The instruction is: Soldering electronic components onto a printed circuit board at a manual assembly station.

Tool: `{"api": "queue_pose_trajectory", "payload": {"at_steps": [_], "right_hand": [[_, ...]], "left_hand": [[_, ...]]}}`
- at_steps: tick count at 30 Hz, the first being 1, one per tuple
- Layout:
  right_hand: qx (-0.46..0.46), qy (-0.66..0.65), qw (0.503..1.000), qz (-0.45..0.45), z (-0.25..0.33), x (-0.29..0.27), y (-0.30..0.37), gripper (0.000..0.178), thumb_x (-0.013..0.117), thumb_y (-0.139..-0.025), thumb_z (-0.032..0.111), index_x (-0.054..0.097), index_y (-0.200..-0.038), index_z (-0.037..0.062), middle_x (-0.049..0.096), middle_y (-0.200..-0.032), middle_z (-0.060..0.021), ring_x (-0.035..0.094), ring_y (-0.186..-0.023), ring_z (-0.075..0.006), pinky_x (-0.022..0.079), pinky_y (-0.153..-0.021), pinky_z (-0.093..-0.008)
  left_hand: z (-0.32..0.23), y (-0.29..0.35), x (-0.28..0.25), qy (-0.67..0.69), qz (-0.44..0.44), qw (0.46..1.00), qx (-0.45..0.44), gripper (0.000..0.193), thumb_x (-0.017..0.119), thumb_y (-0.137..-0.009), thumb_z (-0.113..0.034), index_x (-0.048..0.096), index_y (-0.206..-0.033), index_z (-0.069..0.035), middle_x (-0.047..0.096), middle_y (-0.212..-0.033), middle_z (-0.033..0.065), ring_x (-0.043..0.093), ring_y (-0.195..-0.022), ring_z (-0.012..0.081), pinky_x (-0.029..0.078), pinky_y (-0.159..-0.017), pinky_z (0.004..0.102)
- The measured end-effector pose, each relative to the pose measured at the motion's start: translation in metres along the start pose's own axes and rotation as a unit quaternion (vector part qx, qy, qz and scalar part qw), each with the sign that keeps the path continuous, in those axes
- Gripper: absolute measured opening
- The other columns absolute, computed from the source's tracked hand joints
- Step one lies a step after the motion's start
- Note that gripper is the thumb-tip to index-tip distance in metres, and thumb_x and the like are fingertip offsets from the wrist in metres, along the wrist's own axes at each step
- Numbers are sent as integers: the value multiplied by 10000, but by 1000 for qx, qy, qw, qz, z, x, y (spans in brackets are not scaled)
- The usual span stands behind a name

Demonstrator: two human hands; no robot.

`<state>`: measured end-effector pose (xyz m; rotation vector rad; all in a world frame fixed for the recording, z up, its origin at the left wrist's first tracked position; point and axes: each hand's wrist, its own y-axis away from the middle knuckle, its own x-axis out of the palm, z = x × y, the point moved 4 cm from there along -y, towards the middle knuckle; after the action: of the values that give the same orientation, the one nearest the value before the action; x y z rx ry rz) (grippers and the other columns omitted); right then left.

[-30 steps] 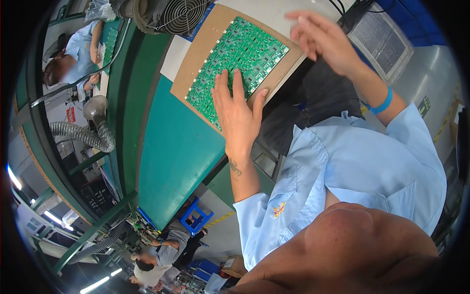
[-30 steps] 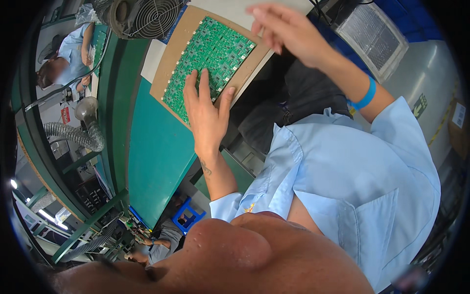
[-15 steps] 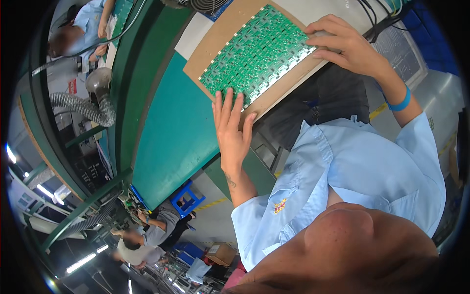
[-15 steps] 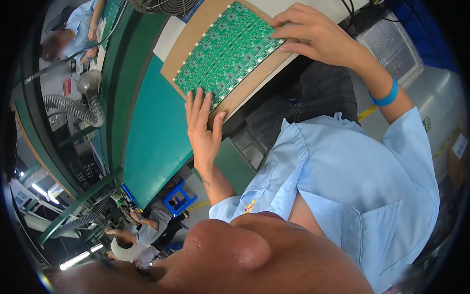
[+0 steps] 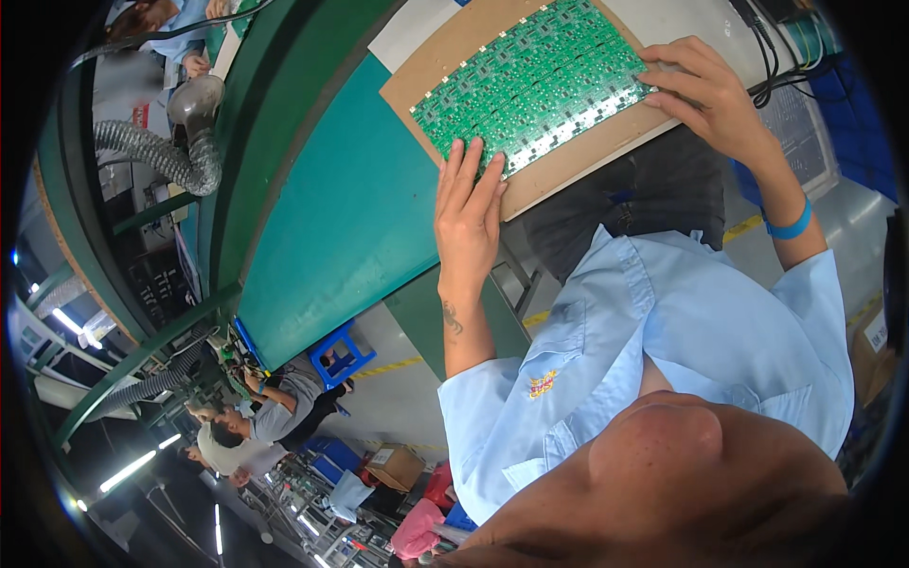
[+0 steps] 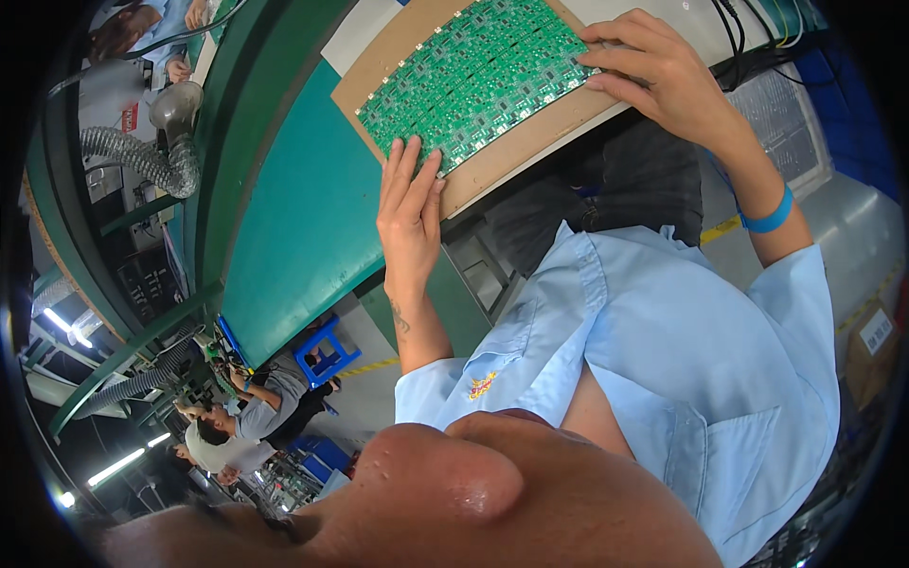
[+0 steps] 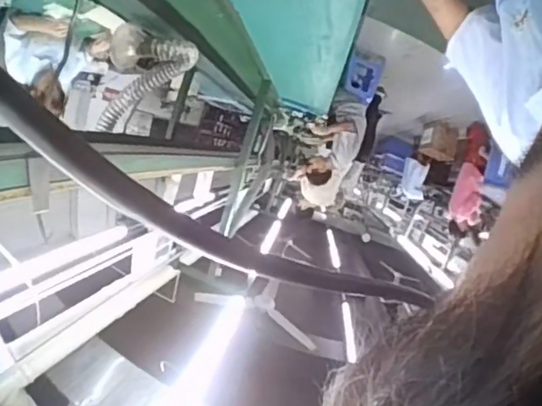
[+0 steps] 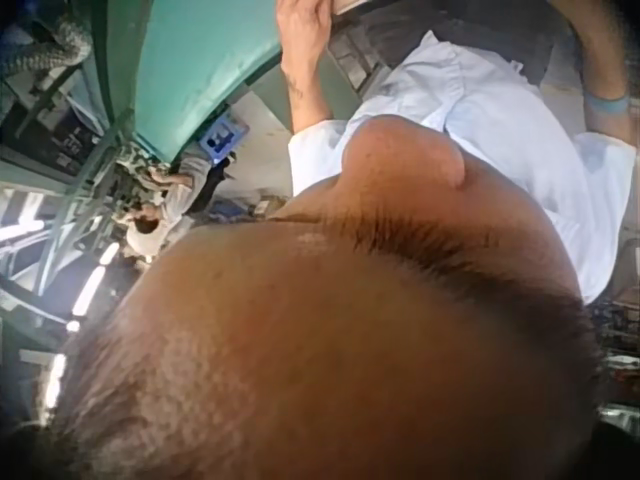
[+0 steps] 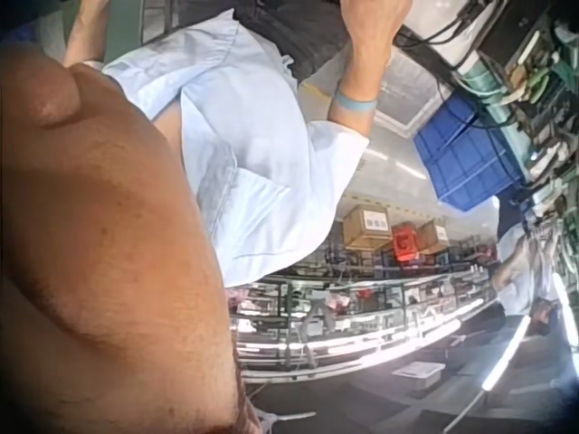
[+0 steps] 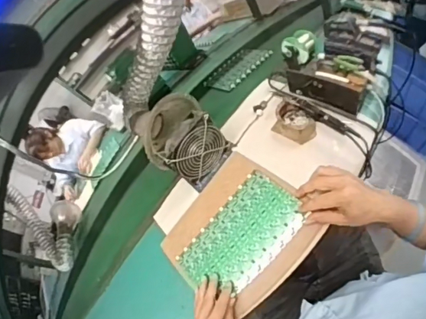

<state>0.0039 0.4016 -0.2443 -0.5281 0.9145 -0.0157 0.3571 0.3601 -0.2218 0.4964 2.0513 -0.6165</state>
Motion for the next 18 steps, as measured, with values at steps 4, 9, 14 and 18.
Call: {"api": "queue_pose_trajectory", "payload": {"at_steps": [4, 9, 14, 18], "right_hand": [[2, 12, 1000, -5, 1, 2, -3, 222, 779, -918, 103, 777, -1127, 26, 701, -1307, -97, 613, -1078, -263, 511, -941, -374], [-1, 25, 1000, -6, -4, 8, -8, 217, 775, -925, 113, 780, -1125, 30, 706, -1302, -97, 614, -1075, -260, 510, -945, -370], [-9, 36, 999, -11, -4, 9, -16, 215, 774, -930, 126, 783, -1122, 30, 711, -1301, -96, 617, -1070, -260, 511, -948, -368], [-10, 42, 999, -20, 0, 15, -10, 214, 773, -934, 134, 786, -1120, 29, 715, -1299, -91, 621, -1065, -257, 513, -947, -367]], "left_hand": [[4, -3, 3, 5, -2, 1000, 4, 352, 732, -963, -70, 761, -1311, -112, 642, -1507, 84, 516, -1477, 353, 373, -1267, 499], [11, -9, 4, 11, -5, 1000, 8, 340, 729, -966, -73, 765, -1303, -105, 655, -1487, 97, 523, -1470, 356, 377, -1263, 499], [17, -17, 1, 11, -7, 1000, 15, 331, 722, -971, -75, 766, -1299, -97, 663, -1475, 108, 528, -1465, 357, 381, -1259, 498], [20, -11, 6, 11, -9, 1000, 20, 326, 719, -973, -74, 767, -1295, -91, 664, -1473, 114, 528, -1465, 362, 386, -1256, 496]]}}
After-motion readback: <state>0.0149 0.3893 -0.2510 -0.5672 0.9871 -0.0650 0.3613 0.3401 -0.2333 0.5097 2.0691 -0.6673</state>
